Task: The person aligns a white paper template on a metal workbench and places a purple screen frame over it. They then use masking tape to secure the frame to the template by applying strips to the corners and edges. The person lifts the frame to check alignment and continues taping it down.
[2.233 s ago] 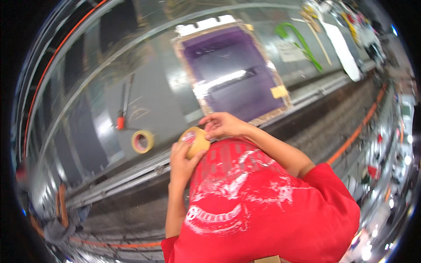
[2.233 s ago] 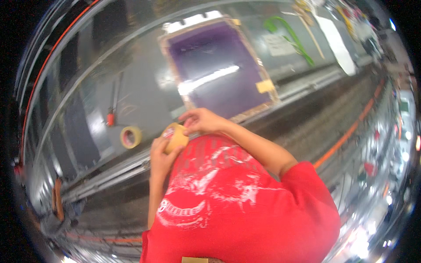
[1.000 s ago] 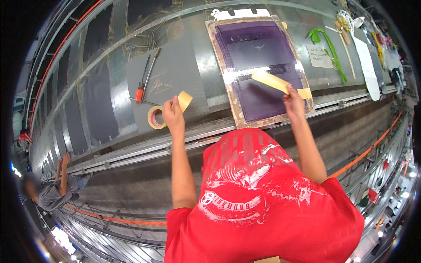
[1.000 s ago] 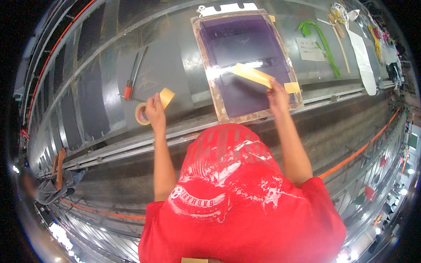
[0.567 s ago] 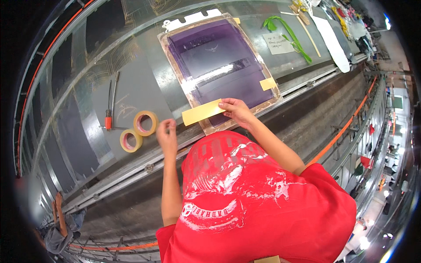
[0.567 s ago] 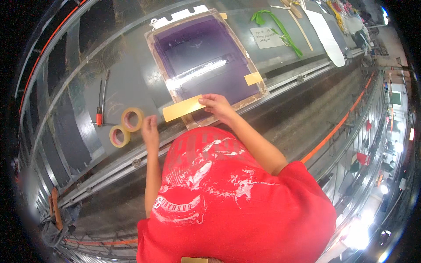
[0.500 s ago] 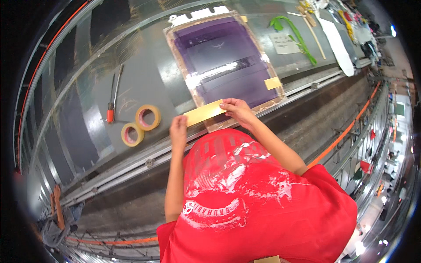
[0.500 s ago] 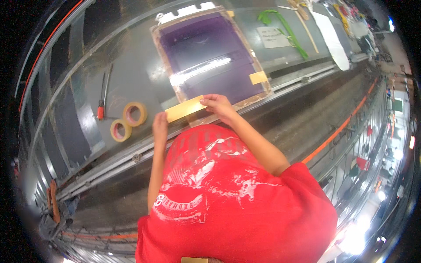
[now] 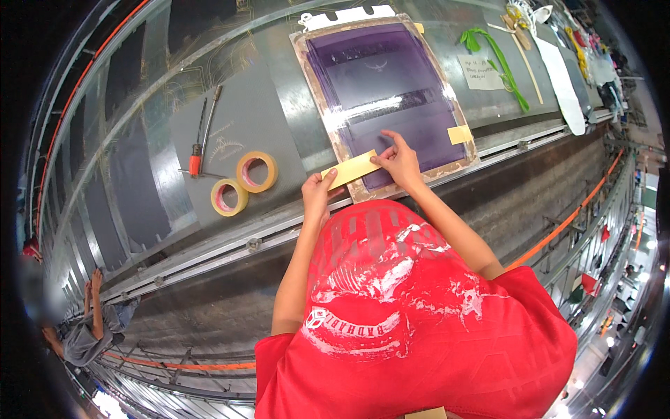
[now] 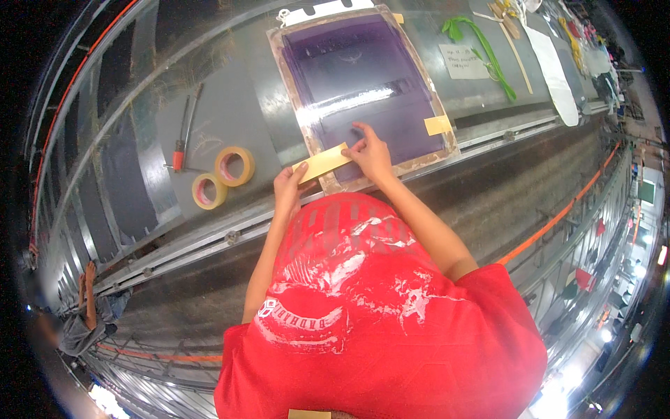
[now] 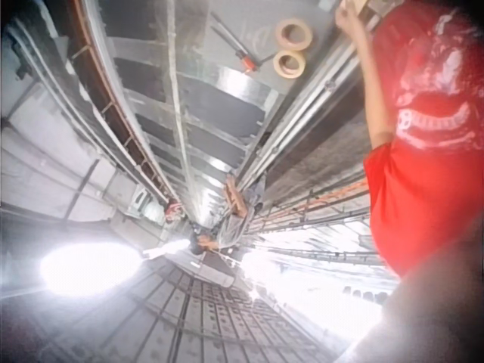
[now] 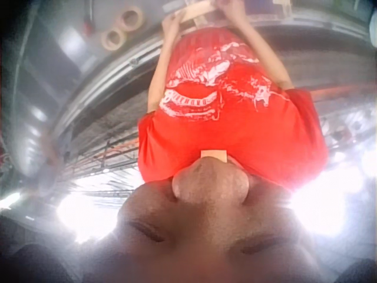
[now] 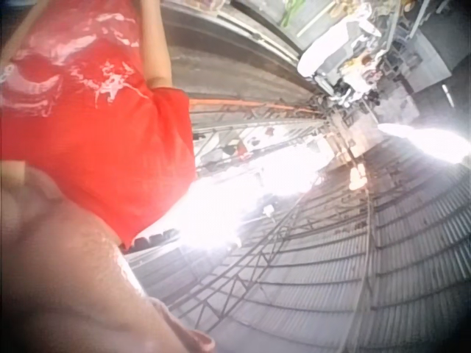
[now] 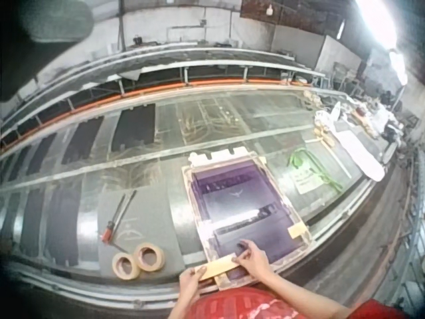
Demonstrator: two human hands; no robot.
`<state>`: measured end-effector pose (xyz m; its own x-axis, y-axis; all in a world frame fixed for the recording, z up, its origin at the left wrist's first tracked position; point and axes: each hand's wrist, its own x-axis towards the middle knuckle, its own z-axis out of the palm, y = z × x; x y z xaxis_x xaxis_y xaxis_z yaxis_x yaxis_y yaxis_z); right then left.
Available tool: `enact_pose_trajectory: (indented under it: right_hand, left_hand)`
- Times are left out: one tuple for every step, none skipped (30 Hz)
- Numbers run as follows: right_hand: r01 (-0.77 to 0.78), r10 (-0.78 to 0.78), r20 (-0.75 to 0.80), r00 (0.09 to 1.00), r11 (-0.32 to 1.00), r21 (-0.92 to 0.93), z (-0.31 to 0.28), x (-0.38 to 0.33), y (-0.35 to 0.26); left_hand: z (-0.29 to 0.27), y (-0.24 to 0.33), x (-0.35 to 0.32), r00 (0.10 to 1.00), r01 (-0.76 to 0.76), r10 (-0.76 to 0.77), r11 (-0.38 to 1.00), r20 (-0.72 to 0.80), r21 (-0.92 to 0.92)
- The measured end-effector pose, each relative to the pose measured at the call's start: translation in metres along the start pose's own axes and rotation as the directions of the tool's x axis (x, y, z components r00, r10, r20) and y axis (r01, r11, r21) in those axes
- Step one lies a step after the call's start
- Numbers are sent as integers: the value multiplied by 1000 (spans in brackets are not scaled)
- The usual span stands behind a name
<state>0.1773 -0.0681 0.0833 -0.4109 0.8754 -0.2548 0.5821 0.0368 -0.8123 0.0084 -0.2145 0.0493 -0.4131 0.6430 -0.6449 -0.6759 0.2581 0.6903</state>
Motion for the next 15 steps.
enact_pose_trajectory:
  right_hand:
    - [-9, 9, -2, 1000, 1000, -9, 0, 0, 0]
    - [-10, 10, -8, 1000, 1000, -3, 1, 1, 1]
    - [-12, 12, -15, 1000, 1000, 3, 2, 2, 1]
    - [-21, 21, -23, 1000, 1000, 6, 2, -1, 1]
    - [-25, 25, -29, 999, 1000, -2, 2, -2, 0]
    - [-30, 29, -36, 999, 999, -11, 3, -3, 0]
    - [-25, 24, -44, 999, 999, -20, 1, 0, -3]
    - [-25, 24, -42, 999, 1000, -12, 1, 1, -2]
    - [-24, 24, -40, 999, 1000, -4, 2, 2, 3]
    - [-28, 28, -35, 999, 1000, 8, 3, 0, 3]
    - [-31, 31, -41, 999, 1000, -5, 3, 0, 3]
    - [-34, 33, -46, 998, 999, -18, 1, 1, 3]
    - [-44, 42, -50, 998, 999, -30, 1, -1, 1]
    - [-58, 57, -47, 997, 998, -31, 1, -2, 0]
    - [-72, 71, -44, 997, 997, -32, 1, -2, -1]
  left_hand:
    - [0, 0, 1, 1000, 6, -6, 1000, -10, 1]
    - [1, 1, 2, 1000, 11, -11, 1000, -19, 3]
    - [1, 1, 3, 999, 17, -17, 1000, -29, 4]
    - [1, -1, 4, 1000, 14, -14, 1000, -21, 2]
    - [-1, -3, 7, 1000, 10, -10, 1000, -13, 0]
    - [-3, -4, 8, 1000, 7, -7, 1000, -6, -3]
    - [-3, -3, 9, 1000, 12, -12, 1000, 6, 1]
    - [-2, -2, 10, 1000, 15, -15, 1000, 0, -1]
    - [-2, -2, 10, 1000, 17, -17, 1000, -6, -3]
    - [-2, -2, 8, 1000, 23, -23, 1000, -16, -2]
    - [-1, -2, 8, 1000, 18, -18, 1000, -14, 4]
    - [0, -2, 9, 1000, 13, -13, 1000, -11, 10]
    - [0, -2, 8, 1000, 14, -13, 1000, -11, 18]
    - [0, -3, 7, 1000, 17, -17, 1000, -9, 16]
    - [0, -3, 7, 1000, 21, -21, 1000, -7, 14]
